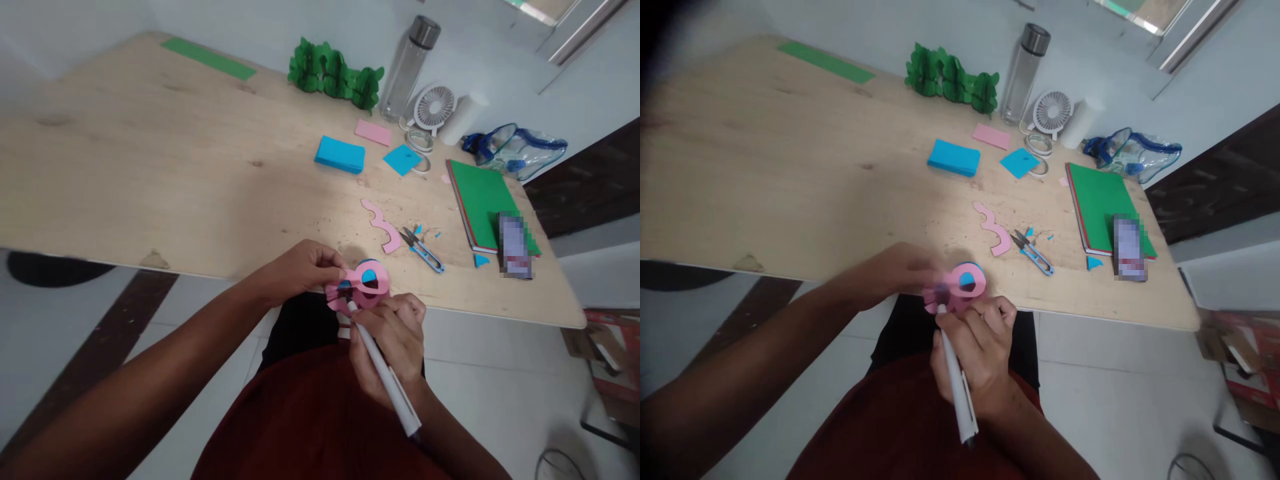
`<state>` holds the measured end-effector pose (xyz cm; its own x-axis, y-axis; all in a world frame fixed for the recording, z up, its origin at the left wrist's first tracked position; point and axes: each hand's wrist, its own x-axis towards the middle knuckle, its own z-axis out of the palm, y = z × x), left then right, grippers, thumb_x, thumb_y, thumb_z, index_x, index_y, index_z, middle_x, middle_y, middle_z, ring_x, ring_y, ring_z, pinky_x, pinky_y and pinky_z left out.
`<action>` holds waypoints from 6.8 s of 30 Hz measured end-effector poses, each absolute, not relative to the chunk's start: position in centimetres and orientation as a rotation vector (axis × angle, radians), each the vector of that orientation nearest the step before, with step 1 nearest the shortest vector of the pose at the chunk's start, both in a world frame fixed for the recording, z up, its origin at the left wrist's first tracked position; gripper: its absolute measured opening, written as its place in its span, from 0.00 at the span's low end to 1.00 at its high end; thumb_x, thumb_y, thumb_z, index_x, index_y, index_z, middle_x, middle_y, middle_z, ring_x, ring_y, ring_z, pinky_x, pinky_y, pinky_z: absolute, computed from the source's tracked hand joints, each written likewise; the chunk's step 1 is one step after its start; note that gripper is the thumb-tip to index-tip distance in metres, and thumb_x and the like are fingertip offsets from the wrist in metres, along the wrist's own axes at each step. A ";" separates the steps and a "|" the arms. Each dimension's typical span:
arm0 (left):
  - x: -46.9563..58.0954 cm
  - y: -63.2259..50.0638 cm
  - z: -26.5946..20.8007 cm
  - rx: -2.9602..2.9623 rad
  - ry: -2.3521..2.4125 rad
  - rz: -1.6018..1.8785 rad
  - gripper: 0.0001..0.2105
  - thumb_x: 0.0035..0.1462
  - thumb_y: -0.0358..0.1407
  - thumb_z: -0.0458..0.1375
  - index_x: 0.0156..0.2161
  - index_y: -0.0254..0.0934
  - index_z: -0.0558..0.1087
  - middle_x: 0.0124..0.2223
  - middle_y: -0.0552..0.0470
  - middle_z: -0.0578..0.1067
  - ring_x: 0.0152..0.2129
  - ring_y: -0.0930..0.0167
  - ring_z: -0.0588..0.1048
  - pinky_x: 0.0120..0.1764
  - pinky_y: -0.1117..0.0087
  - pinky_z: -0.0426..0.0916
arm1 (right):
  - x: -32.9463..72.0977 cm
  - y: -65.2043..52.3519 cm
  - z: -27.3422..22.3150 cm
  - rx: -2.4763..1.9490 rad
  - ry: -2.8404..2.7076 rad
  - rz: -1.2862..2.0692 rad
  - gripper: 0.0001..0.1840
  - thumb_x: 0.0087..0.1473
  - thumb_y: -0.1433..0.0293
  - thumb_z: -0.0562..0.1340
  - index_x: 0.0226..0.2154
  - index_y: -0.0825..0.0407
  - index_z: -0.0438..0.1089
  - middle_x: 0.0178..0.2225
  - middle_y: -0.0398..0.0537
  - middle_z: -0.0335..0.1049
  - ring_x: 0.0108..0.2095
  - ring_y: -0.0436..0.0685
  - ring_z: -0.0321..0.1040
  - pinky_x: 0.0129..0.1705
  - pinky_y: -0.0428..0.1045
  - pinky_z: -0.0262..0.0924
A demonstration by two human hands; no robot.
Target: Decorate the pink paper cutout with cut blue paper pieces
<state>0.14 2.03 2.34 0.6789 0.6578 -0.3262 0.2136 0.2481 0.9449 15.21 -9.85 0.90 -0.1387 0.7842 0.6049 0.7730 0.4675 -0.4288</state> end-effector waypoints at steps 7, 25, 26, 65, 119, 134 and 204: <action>0.2 2.3 2.0 1.350 0.849 0.345 0.08 0.49 0.31 0.59 0.20 0.33 0.72 0.21 0.54 0.73 0.21 0.75 0.70 0.28 0.75 0.64 | 14.7 -9.4 0.9 -1.349 -1.943 -0.094 0.07 0.50 0.75 0.62 0.35 0.52 0.71 0.25 0.42 0.73 0.31 0.55 0.64 0.40 0.55 0.49; -0.1 2.4 1.6 1.375 0.802 0.336 0.09 0.51 0.31 0.57 0.22 0.33 0.73 0.21 0.55 0.73 0.22 0.75 0.71 0.29 0.76 0.64 | 14.2 -8.8 0.4 -1.380 -1.964 -0.165 0.07 0.50 0.76 0.63 0.35 0.51 0.73 0.25 0.41 0.74 0.32 0.55 0.65 0.40 0.55 0.48; -0.1 2.4 1.6 1.376 0.801 0.335 0.09 0.51 0.31 0.57 0.22 0.33 0.73 0.21 0.55 0.73 0.22 0.75 0.71 0.29 0.76 0.64 | 14.2 -8.8 0.4 -1.377 -1.967 -0.159 0.08 0.50 0.76 0.63 0.35 0.51 0.73 0.25 0.42 0.74 0.32 0.55 0.65 0.40 0.55 0.48; 0.2 1.8 2.0 1.375 0.882 0.398 0.08 0.48 0.32 0.59 0.21 0.33 0.73 0.21 0.56 0.73 0.21 0.77 0.68 0.27 0.78 0.62 | 15.9 -9.1 0.5 -1.367 -1.960 -0.090 0.13 0.52 0.75 0.60 0.42 0.51 0.70 0.33 0.46 0.76 0.38 0.59 0.66 0.44 0.57 0.51; -0.1 1.8 1.4 1.392 0.832 0.366 0.07 0.51 0.30 0.58 0.24 0.32 0.75 0.22 0.55 0.74 0.21 0.77 0.69 0.27 0.77 0.64 | 14.9 -8.8 0.1 -1.349 -1.992 0.008 0.06 0.52 0.73 0.60 0.34 0.52 0.71 0.26 0.44 0.69 0.34 0.56 0.64 0.45 0.56 0.51; -0.1 1.8 1.2 1.403 0.821 0.373 0.07 0.52 0.29 0.58 0.25 0.32 0.75 0.22 0.56 0.74 0.21 0.78 0.69 0.27 0.79 0.63 | 14.9 -8.7 0.5 -1.346 -2.005 0.009 0.06 0.52 0.74 0.60 0.34 0.52 0.71 0.25 0.44 0.69 0.33 0.56 0.64 0.43 0.56 0.51; 0.0 1.8 1.9 1.459 0.821 0.370 0.10 0.50 0.33 0.57 0.21 0.33 0.74 0.21 0.54 0.74 0.21 0.76 0.68 0.26 0.77 0.62 | 15.0 -9.1 0.8 -1.399 -1.893 -0.054 0.08 0.51 0.77 0.59 0.36 0.52 0.69 0.29 0.47 0.74 0.34 0.58 0.69 0.41 0.56 0.54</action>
<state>-0.03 1.77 1.90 0.6847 0.6793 -0.2641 0.2521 0.1192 0.9603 14.96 -9.10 0.75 -0.1035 0.7986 0.5929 0.8313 0.3967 -0.3893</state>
